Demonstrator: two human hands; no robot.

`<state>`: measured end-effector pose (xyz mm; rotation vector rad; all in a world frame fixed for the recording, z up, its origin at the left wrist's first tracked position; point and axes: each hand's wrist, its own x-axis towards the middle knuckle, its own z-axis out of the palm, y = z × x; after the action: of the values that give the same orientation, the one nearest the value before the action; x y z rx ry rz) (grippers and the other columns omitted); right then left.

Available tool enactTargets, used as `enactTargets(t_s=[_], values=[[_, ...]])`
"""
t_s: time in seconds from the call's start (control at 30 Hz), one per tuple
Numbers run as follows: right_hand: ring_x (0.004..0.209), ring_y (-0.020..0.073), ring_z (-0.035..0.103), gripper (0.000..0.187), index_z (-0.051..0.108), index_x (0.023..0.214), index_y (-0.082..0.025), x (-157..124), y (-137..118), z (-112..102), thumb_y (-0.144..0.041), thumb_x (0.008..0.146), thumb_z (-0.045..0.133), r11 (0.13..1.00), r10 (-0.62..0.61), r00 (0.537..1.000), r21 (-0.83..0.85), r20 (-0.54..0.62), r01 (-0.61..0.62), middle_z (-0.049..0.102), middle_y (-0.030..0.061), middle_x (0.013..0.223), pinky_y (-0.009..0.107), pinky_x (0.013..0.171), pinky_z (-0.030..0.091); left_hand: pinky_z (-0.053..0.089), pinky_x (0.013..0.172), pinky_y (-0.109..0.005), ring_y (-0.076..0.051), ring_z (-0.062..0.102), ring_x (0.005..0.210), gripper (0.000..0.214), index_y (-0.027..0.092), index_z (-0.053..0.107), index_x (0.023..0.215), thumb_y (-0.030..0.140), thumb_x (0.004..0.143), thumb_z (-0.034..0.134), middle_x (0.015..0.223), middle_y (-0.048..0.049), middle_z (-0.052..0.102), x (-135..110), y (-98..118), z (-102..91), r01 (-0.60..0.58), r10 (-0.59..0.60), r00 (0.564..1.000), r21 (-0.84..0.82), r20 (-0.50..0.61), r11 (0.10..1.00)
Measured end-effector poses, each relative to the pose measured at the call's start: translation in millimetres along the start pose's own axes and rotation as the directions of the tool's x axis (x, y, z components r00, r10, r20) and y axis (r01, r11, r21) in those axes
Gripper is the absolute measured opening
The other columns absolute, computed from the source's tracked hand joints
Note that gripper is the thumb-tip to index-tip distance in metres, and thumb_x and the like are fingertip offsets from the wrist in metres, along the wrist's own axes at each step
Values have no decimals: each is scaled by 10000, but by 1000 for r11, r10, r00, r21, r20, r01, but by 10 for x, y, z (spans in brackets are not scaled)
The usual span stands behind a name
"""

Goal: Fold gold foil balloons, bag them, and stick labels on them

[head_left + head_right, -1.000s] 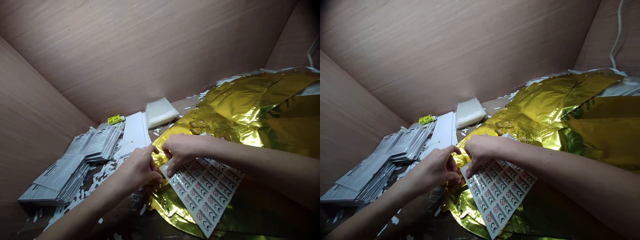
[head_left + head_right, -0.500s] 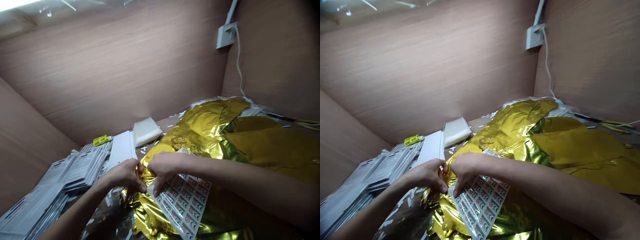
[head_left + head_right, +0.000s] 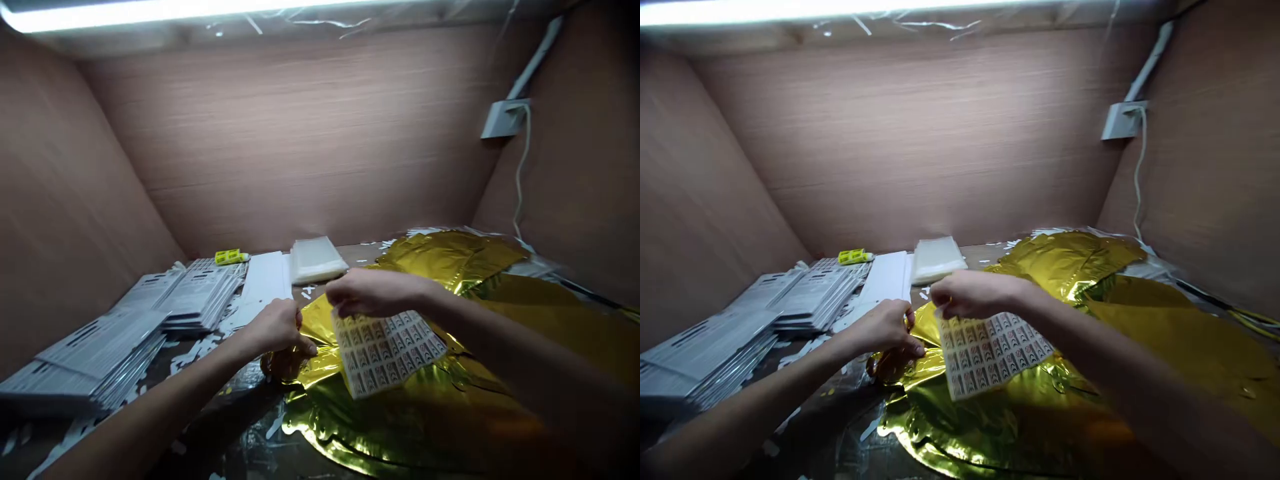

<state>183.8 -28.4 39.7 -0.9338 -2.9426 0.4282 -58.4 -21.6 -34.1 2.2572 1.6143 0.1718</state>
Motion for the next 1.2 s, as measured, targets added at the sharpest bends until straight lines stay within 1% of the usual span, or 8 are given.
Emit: enactTargets(t_s=[0.27,0.4,0.5,0.63,0.77,0.87,1.07,1.2], values=[[879,188,602,271,677,1114,-140,-220,-140,-243,-165,970,449,987,16,938,-146,-346,-71,713,93,1013,314,795,423,407,509,-262,-224,670,653,497,193,642,960,357,552,875,687,4,700,6,-57,-40,55,-25,991,-235,130,971],[578,127,528,511,700,689,-160,-473,-466,-106,-352,1047,389,993,74,996,97,-40,-70,638,25,635,291,645,387,406,485,-244,-205,671,617,424,199,614,920,273,567,838,676,3,701,18,-92,-116,16,33,986,-290,161,957],[460,113,460,570,655,586,-181,-631,-728,178,-452,1039,439,987,133,988,82,84,-140,581,6,507,309,552,312,431,474,-248,-206,665,569,428,198,575,933,262,579,806,644,-1,692,21,-115,-169,31,41,980,-354,194,935],[548,162,595,203,725,793,-240,-702,-952,761,-436,849,713,968,166,977,-167,-131,-187,691,-4,677,314,517,294,452,483,-250,-178,630,531,358,183,568,949,222,627,720,623,-2,676,-6,-88,-266,31,59,980,-442,188,896],[444,168,581,480,695,1236,-117,-663,-1031,1312,-413,859,682,864,18,928,-462,-372,-201,743,72,862,339,408,276,364,429,-227,-141,543,466,313,180,594,958,170,649,642,553,33,613,-39,-29,-320,22,67,983,-467,173,884],[429,141,574,483,632,1310,10,-608,-1057,1518,-238,900,573,767,-81,899,-603,-431,-220,753,177,1030,338,405,319,334,419,-228,-130,509,442,311,181,606,969,151,659,623,528,54,569,-42,10,-300,23,86,981,-546,174,837],[446,194,587,228,679,795,-213,-584,-1017,1299,-59,734,522,904,173,921,-315,-349,-289,674,5,663,352,440,230,400,522,-222,-117,584,532,409,180,601,877,176,569,870,575,53,602,45,-14,-212,109,52,984,-796,173,596],[672,194,704,203,724,899,-250,-625,-929,1095,-176,912,536,907,307,858,-148,-411,-395,747,11,766,308,595,423,481,598,-239,-152,667,643,469,172,540,697,208,497,963,619,1,654,87,-29,-153,128,58,984,-896,168,425]])
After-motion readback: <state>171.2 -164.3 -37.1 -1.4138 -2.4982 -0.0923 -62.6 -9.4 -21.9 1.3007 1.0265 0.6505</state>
